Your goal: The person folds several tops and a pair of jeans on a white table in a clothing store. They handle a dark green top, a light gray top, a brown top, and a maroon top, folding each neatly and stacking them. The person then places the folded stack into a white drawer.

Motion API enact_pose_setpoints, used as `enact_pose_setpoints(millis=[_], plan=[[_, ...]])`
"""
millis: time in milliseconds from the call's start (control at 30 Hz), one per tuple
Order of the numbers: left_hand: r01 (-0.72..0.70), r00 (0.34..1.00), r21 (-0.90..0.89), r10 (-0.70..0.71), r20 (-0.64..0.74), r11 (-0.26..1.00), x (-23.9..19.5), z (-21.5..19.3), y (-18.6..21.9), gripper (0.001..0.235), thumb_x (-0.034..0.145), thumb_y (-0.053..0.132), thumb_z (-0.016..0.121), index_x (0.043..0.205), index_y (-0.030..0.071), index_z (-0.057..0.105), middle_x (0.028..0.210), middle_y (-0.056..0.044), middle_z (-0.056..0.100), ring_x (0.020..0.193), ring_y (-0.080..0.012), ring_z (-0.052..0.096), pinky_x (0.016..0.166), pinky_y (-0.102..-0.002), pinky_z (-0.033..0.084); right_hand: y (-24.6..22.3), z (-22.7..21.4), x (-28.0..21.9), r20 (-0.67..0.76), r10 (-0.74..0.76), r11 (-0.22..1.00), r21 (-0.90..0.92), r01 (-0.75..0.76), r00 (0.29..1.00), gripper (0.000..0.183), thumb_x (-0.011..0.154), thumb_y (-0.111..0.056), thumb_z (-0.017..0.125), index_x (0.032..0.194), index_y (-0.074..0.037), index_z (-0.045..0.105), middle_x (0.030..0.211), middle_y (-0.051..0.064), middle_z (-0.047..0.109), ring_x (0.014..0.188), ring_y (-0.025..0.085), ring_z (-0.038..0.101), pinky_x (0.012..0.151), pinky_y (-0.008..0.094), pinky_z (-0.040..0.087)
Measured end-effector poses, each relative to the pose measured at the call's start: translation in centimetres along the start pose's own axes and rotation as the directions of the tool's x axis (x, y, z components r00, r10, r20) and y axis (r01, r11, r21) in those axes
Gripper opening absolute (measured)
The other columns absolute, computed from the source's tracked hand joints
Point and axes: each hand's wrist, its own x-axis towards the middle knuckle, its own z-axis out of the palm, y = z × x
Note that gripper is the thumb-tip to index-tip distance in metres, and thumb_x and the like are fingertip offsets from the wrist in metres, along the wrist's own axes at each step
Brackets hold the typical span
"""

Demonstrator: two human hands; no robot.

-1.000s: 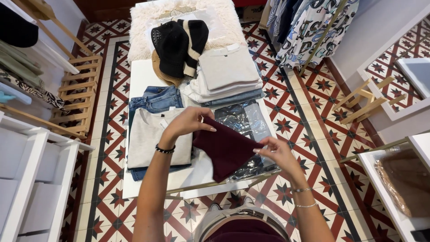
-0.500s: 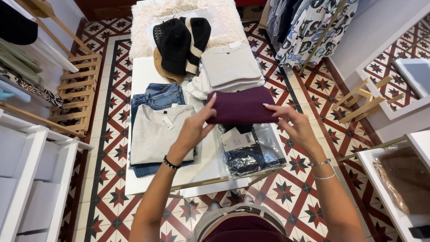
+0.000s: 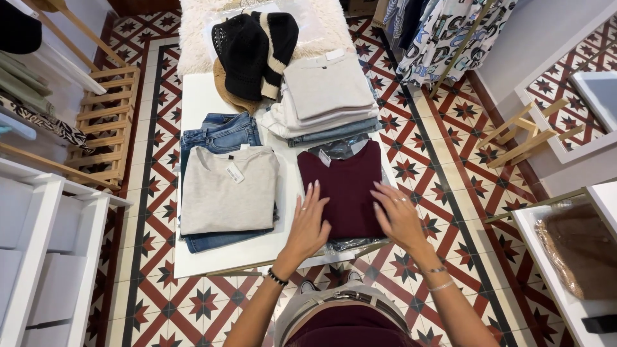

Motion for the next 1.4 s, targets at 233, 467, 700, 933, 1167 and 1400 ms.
enact_pose_setpoints(millis=[233,467,700,933,1167,1400], plan=[[0.240,0.950,0.103,-0.212,-0.231,0.965,8.2,6.7,-4.0,0.080,0.105,0.057,0.036,0.161,0.004,0.018,0.167,-0.029,0.001,0.156,-0.0414,0.004,0.125,-0.056,0.004,0.8,8.1,4.4,0.200,0.359,0.933,-0.100,-0.346,0.912,0.071,0.108,-0.053,0.042,0.158,-0.003,0.035,0.169,0.023,0.015,0.156,0.040,0.006,0.121,0.064,0.004],[0.259,0.926,0.048,-0.234,-0.295,0.965,3.7,1.2,-3.6,0.083,0.104,0.057,0.043,0.162,0.006,0.013,0.167,-0.028,0.007,0.155,-0.0388,0.011,0.125,-0.054,0.005,-3.7,7.2,7.0,0.072,0.282,0.954,-0.123,-0.272,0.957,0.070,0.105,-0.050,0.050,0.151,0.002,0.044,0.166,0.028,0.023,0.154,0.044,0.016,0.121,0.064,0.012],[0.673,0.461,0.128,-0.278,-0.843,0.729,-6.0,-8.4,-16.9,0.069,0.100,0.044,0.059,0.150,-0.002,0.041,0.145,-0.026,0.047,0.135,-0.0431,0.045,0.115,-0.057,0.028,-12.4,12.2,11.5,0.676,0.218,0.224,0.667,-0.711,0.703,0.075,0.090,-0.033,0.078,0.145,0.007,0.045,0.130,0.026,0.058,0.110,0.033,0.068,0.083,0.037,0.063],[0.669,0.456,0.146,-0.247,-0.855,0.729,-8.1,-10.1,-21.8,0.047,0.089,0.047,0.077,0.115,0.009,0.074,0.108,-0.011,0.062,0.097,-0.0367,0.065,0.080,-0.049,0.052,-15.0,16.6,12.0,0.621,0.408,0.357,0.566,-0.743,0.669,0.083,0.080,-0.044,0.088,0.141,-0.002,0.051,0.111,0.013,0.063,0.089,0.025,0.075,0.061,0.032,0.066],[0.558,0.535,0.155,-0.210,-0.818,0.815,-0.4,-13.8,-24.7,0.044,0.086,0.049,0.081,0.107,0.012,0.076,0.098,-0.008,0.061,0.089,-0.0322,0.065,0.077,-0.046,0.052,-13.9,21.8,17.3,0.301,0.573,0.604,0.473,-0.642,0.762,0.062,0.075,-0.049,0.088,0.112,-0.003,0.070,0.096,0.009,0.067,0.082,0.028,0.070,0.074,0.041,0.056],[0.415,0.469,0.201,-0.020,-0.883,0.887,0.2,-14.6,-24.3,0.014,0.091,0.028,0.079,0.094,0.015,0.075,0.090,-0.002,0.064,0.085,-0.0246,0.064,0.076,-0.039,0.052,-14.9,20.6,17.6,-0.037,0.566,0.777,0.359,-0.518,0.823,0.015,0.082,-0.028,0.082,0.085,-0.015,0.076,0.080,0.003,0.070,0.073,0.027,0.069,0.064,0.041,0.056]])
